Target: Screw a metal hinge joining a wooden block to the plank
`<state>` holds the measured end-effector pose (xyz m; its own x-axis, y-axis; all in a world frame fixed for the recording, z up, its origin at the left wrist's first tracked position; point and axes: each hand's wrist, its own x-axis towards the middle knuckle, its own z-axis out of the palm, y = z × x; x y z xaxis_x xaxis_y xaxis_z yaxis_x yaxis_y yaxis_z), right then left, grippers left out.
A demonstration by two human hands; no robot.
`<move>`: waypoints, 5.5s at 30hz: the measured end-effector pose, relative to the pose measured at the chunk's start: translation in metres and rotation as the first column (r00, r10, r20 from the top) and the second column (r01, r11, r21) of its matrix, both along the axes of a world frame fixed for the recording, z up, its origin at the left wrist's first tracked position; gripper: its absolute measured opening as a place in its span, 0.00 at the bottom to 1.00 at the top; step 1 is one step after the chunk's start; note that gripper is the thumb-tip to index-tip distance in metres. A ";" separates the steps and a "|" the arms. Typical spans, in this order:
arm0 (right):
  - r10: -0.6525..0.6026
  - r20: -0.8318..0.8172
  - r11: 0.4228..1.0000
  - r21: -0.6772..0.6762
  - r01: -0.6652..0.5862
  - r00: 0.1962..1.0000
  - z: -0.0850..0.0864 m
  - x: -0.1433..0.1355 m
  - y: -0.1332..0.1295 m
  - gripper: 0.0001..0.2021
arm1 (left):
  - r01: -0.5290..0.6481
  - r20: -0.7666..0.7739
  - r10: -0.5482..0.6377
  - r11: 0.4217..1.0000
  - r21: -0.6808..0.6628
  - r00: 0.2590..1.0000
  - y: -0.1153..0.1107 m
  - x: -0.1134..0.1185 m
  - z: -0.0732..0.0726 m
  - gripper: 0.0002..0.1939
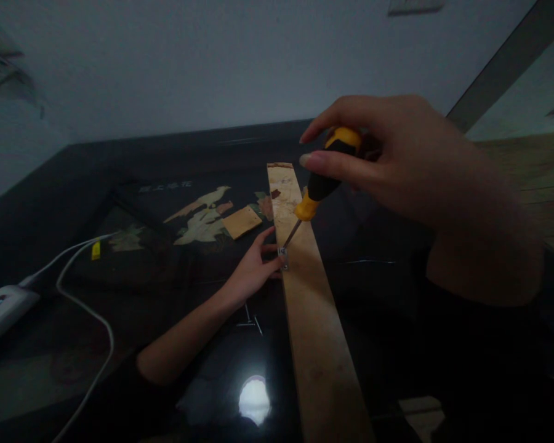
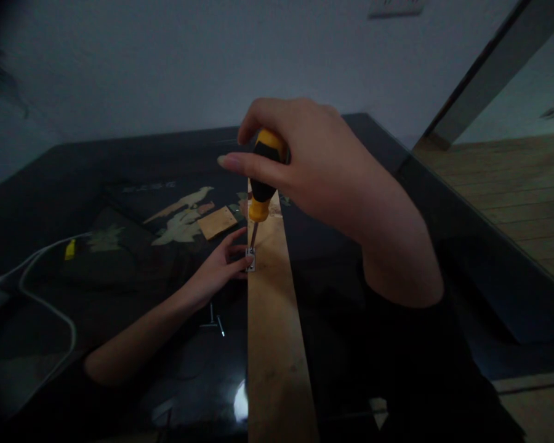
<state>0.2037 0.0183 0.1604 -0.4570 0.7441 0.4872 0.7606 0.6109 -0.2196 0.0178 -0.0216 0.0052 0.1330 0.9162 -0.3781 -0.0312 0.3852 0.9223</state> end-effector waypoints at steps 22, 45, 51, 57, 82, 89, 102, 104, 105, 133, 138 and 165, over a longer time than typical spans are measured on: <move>0.082 -0.064 0.996 -0.041 -0.085 0.995 0.004 0.004 -0.003 0.12 | -0.007 0.010 0.007 1.000 0.003 1.000 0.000 -0.001 -0.002 0.38; 0.188 -0.005 0.982 -0.034 -0.188 0.982 0.008 0.006 -0.011 0.13 | -0.001 0.002 0.001 1.000 0.004 1.000 0.000 -0.001 -0.001 0.37; -0.136 0.056 0.982 0.137 0.127 0.989 -0.003 -0.017 -0.011 0.17 | -0.016 -0.010 0.016 1.000 0.003 1.000 0.000 0.001 0.000 0.36; -0.084 0.050 0.994 0.078 0.080 0.995 -0.005 -0.015 -0.008 0.22 | -0.011 -0.004 0.011 1.000 0.011 1.000 -0.001 0.001 -0.001 0.37; 0.210 0.042 0.977 0.018 -0.211 0.977 0.006 0.002 -0.013 0.20 | -0.023 -0.022 0.024 0.999 0.022 0.999 -0.002 0.000 -0.001 0.36; 0.075 0.136 0.990 0.107 -0.090 0.988 0.010 -0.004 -0.016 0.09 | -0.013 -0.036 0.013 1.000 0.012 0.999 -0.001 0.001 0.000 0.36; 0.071 0.170 0.987 0.132 -0.094 0.983 0.002 0.003 -0.013 0.21 | -0.019 -0.027 0.019 0.999 0.029 0.999 -0.001 0.000 -0.002 0.36; 0.176 0.148 0.978 0.083 -0.189 0.973 0.005 0.011 -0.013 0.18 | -0.014 -0.025 0.015 0.999 0.032 1.000 -0.001 -0.001 -0.003 0.35; 0.201 0.140 0.976 0.061 -0.211 0.970 0.007 0.014 -0.013 0.17 | -0.012 -0.023 0.013 0.999 0.031 1.000 -0.001 -0.001 -0.003 0.35; 0.047 0.114 0.993 0.106 -0.059 0.992 0.007 -0.011 -0.018 0.08 | 0.000 -0.050 0.003 0.999 0.042 0.999 -0.002 0.000 -0.001 0.35; -0.189 0.179 0.975 0.155 0.162 0.966 0.002 -0.024 -0.019 0.18 | 0.002 -0.042 0.000 0.999 0.048 0.999 -0.002 0.001 -0.001 0.36; 0.039 0.108 0.995 0.084 -0.049 0.993 0.006 -0.009 -0.014 0.08 | 0.000 -0.057 0.003 0.999 0.052 0.998 -0.001 0.000 -0.004 0.36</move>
